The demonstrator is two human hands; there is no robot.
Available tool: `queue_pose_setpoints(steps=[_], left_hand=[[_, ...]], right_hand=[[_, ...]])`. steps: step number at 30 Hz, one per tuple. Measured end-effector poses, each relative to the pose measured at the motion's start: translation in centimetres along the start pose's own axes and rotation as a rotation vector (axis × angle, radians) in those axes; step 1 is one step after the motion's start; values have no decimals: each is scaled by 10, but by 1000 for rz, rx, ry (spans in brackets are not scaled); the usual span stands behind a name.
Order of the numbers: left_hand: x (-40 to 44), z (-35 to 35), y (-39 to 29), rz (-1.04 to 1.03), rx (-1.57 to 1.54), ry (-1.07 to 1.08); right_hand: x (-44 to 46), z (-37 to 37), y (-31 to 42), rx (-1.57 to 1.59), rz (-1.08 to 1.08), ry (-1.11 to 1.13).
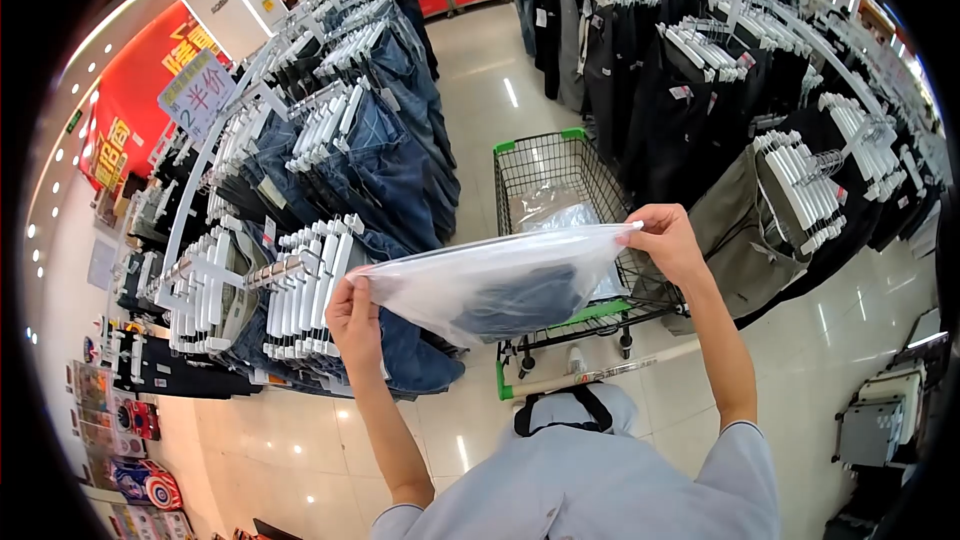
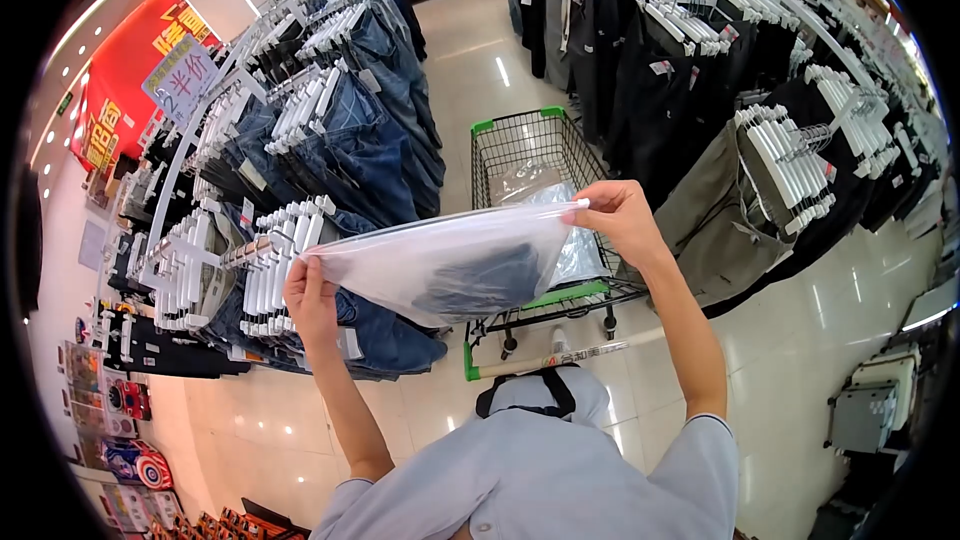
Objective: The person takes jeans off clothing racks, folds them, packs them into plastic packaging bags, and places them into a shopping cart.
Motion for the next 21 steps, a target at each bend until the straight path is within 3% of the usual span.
queue_pose_setpoints(steps=[2, 7, 9, 10, 12, 14, 16, 18, 21], left_hand=[[5, 8, 3, -17, -33, -30], [13, 34, 20, -23, -82, -107], [15, 58, 34, 25, 272, -132], [14, 48, 27, 15, 269, -140], [1, 25, -28, -365, 709, -355], [-12, -27, -79, -563, 991, -219], [-22, -92, -97, -656, 828, 234], [-40, -142, -92, -644, 663, 583], [-45, -162, -74, -651, 664, 682]], right_hand=[[0, -16, 14, -70, 24, 75], [4, -42, 15, -44, 11, 23], [0, -58, 15, -38, 32, -23], [0, -66, 7, -38, 11, -10], [-4, -87, 3, -223, 22, -4], [-13, -117, 4, -335, 47, 74], [-20, -139, 3, -432, 160, 89], [-21, -154, 0, -424, 128, 119], [-26, -167, 5, -470, 217, 121]])
Point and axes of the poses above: each hand's wrist, its own x-axis towards the middle knuckle, its own z-axis out of the back of the hand, y = z × x, the point moved 9 cm from there along x, towards the middle knuckle, and after that the axes turned 10 degrees about -z, right-handed, at the moved point
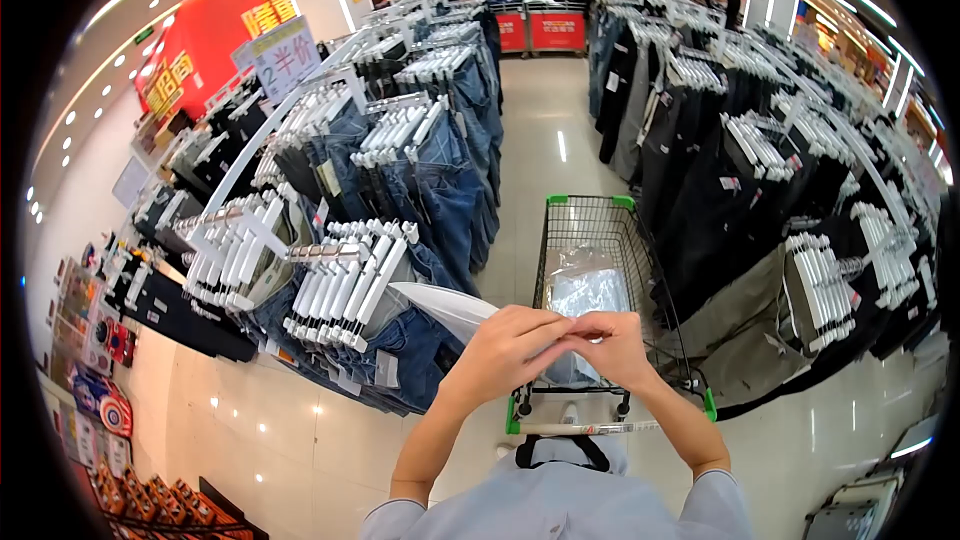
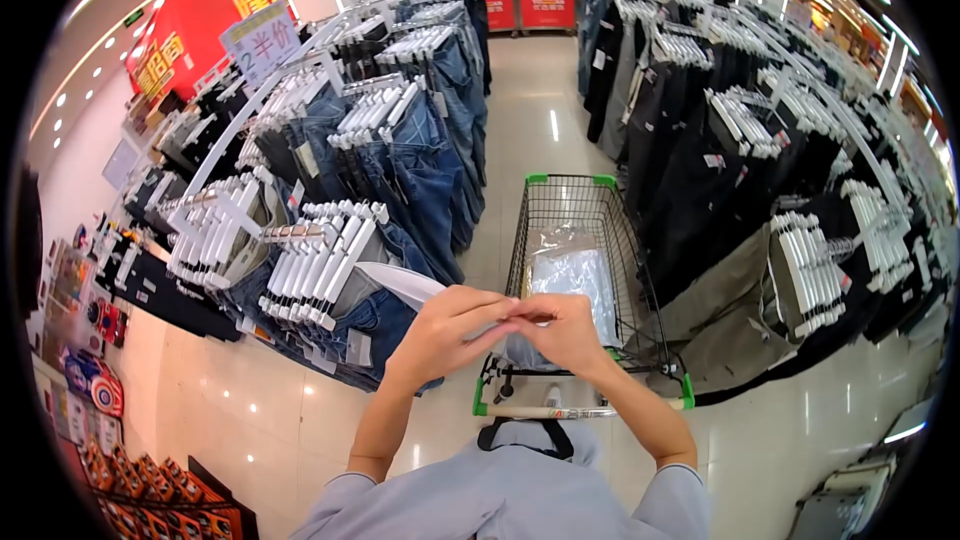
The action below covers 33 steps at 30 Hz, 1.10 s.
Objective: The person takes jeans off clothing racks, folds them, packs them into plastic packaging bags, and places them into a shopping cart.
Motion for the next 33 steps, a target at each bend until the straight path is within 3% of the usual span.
queue_pose_setpoints(steps=[6, 13, 15, 18, 23, 25, 31, 33], left_hand=[[-9, -7, 21, 80, -201, 43], [-7, -18, 12, -98, -153, -10], [-6, -19, 12, -110, -123, 15], [-7, -18, 14, -107, -23, 65], [-27, 1, 44, -58, 143, 119], [-39, 13, 63, -13, 194, 130], [-68, 60, 113, 203, 278, 177], [-70, 62, 112, 178, 240, 193]], right_hand=[[-4, 2, -3, 51, -123, 73], [-9, 11, 9, -63, -105, 79], [-11, 18, 17, -88, 7, -20], [-15, 30, 6, -74, -113, -58], [-17, 64, -25, 129, -153, -165], [-19, 84, -29, 68, -170, -226], [-19, 143, -57, 175, -157, -369], [-17, 148, -53, 183, -113, -365]])
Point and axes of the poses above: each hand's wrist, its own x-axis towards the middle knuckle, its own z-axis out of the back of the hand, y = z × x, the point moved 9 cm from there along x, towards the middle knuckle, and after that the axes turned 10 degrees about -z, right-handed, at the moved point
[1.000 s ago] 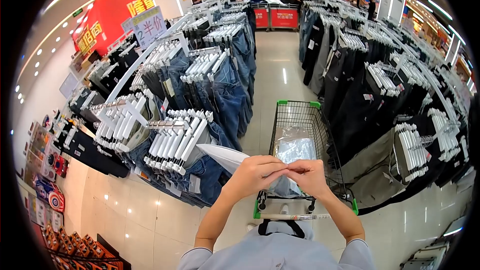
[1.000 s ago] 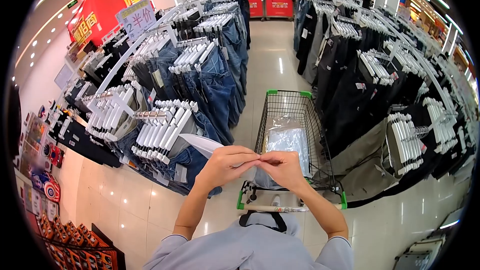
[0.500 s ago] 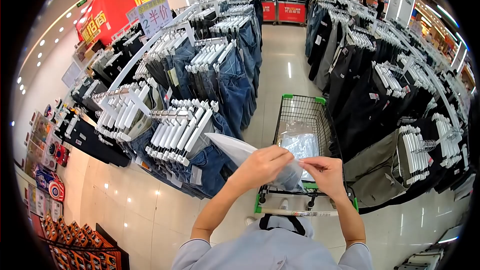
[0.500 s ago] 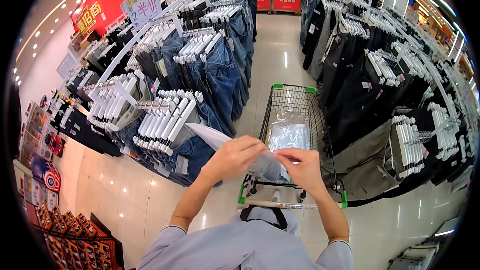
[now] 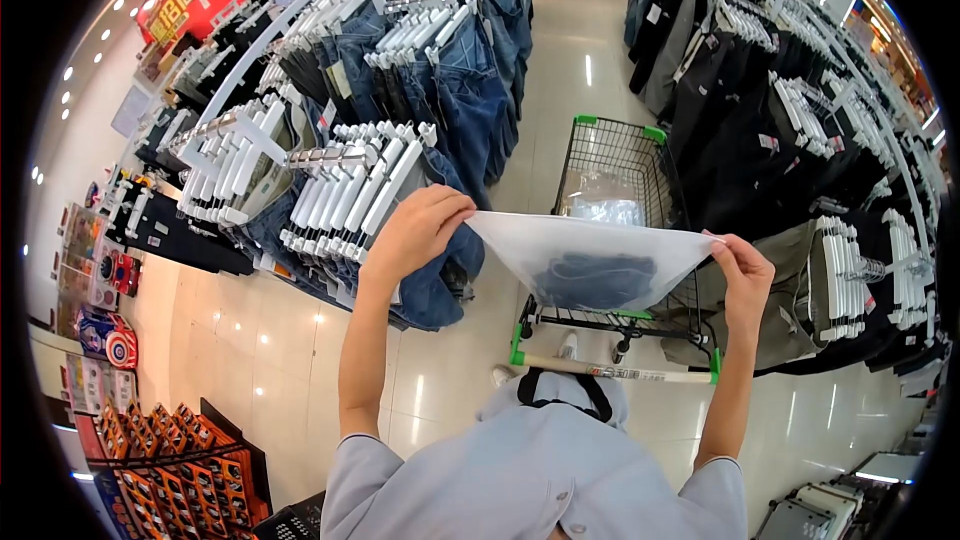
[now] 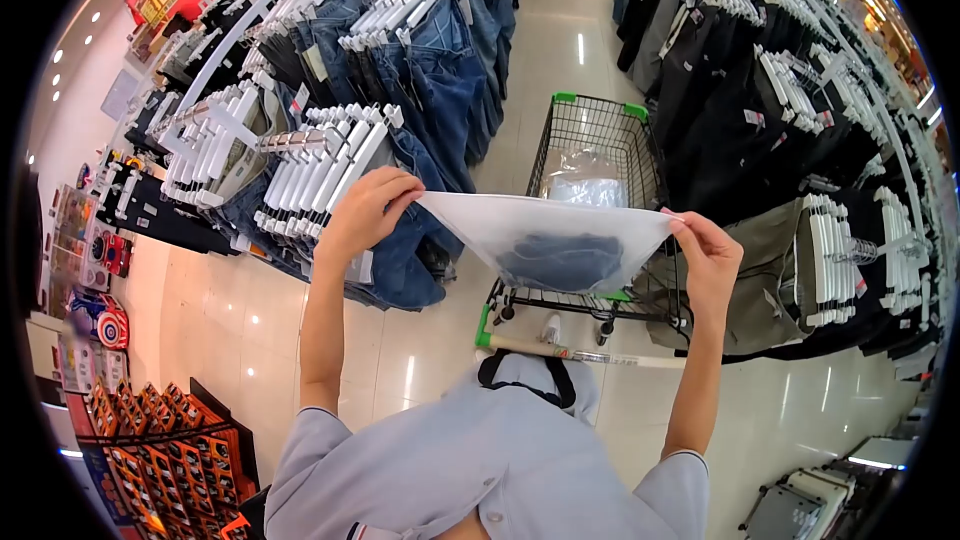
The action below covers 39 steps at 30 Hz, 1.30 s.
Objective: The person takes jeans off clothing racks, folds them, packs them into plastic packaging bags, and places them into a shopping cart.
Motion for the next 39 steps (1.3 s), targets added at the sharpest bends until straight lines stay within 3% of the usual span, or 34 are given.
queue_pose_setpoints(steps=[4, 7, 10, 12, 14, 19, 21, 22, 24, 25, 27, 32, 35, 37, 38, 39], left_hand=[[-8, -11, 6, 81, -39, 25], [-31, -32, 43, 340, -503, -100], [-63, -73, 59, 359, -814, -132], [-106, -147, 75, 462, -900, 62], [-117, -208, 53, 506, -948, 187], [-83, -311, -30, 354, -903, 148], [-68, -344, -49, 338, -1011, 17], [-57, -345, -61, 353, -1021, 7], [-43, -362, -89, 610, -1363, 213], [-38, -371, -99, 610, -1367, 208], [-27, -364, -110, 510, -1276, -86], [-9, -373, -126, 495, -1427, -37], [1, -367, -116, 549, -1350, 42], [-12, -382, -114, 762, -1098, 665], [-17, -395, -114, 765, -1093, 672], [-12, -402, -103, 783, -1289, 261]], right_hand=[[-4, -3, 0, -39, 28, 46], [-7, -10, 9, -46, 68, 71], [-11, -20, 34, -64, 146, 54], [-15, -25, 61, -97, 268, 46], [-16, -26, 79, -109, 278, 19], [-12, -12, 105, -161, 296, -134], [-8, 6, 109, -214, 289, -229], [-3, 17, 107, -208, 280, -267], [7, 34, 107, -204, 272, -300], [13, 48, 100, -181, 274, -338], [23, 77, 93, -214, 256, -370], [48, 157, 67, -263, 207, -494], [71, 204, 14, -115, 73, -470], [80, 212, -27, -51, -15, -490], [83, 220, -48, 7, -102, -511], [88, 201, -55, 18, -144, -431]])
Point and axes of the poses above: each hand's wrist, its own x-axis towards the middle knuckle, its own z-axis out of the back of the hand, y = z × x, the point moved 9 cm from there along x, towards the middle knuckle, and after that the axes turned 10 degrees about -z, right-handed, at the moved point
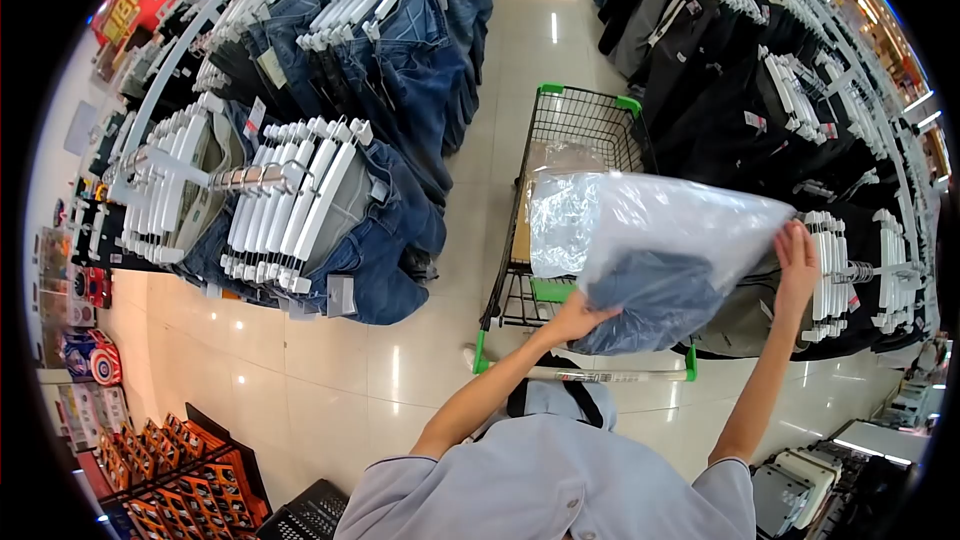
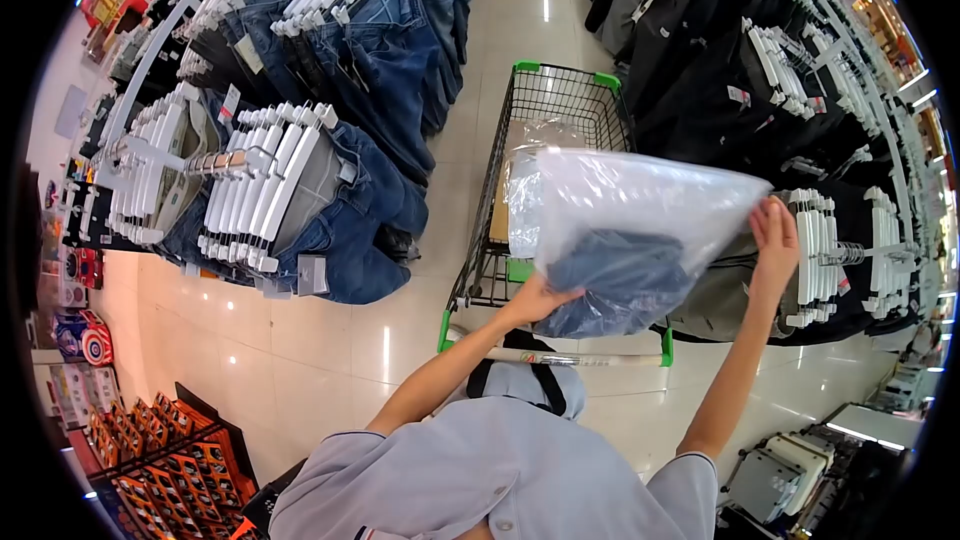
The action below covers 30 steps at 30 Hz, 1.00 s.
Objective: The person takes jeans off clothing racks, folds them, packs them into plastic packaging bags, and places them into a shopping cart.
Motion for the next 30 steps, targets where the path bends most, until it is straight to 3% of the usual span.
queue_pose_setpoints(steps=[1, 3, 5, 11, 13, 14, 17, 19, 23, 25, 26, 30], left_hand=[[6, 16, 5, -219, -275, -214], [17, 29, 35, -107, -224, -199], [18, 65, 45, -108, -221, -424], [-4, 136, 82, 19, -211, -603], [-15, 154, 88, 47, -126, -662], [-22, 163, 94, 62, -107, -692], [-35, 172, 98, 87, -73, -757], [-41, 180, 91, 94, -50, -799], [-59, 191, 112, 150, -44, -909], [-56, 186, 94, 285, 8, -851], [-54, 184, 83, 391, -4, -828], [-48, 192, 81, 357, 106, -808]], right_hand=[[1, -4, -15, -73, -24, -15], [12, -11, -67, -233, -136, 31], [9, -32, -130, -331, -352, 236], [-6, -104, -330, -601, -632, 744], [-2, -114, -415, -651, -754, 802], [-1, -120, -431, -762, -752, 767], [35, -105, -569, -1194, -389, 721], [42, -92, -613, -1311, -506, 630], [40, -85, -623, -1386, -787, 468], [38, -93, -619, -1381, -815, 479], [43, -74, -702, -1324, -758, 522], [36, -79, -745, -1366, -714, 544]])
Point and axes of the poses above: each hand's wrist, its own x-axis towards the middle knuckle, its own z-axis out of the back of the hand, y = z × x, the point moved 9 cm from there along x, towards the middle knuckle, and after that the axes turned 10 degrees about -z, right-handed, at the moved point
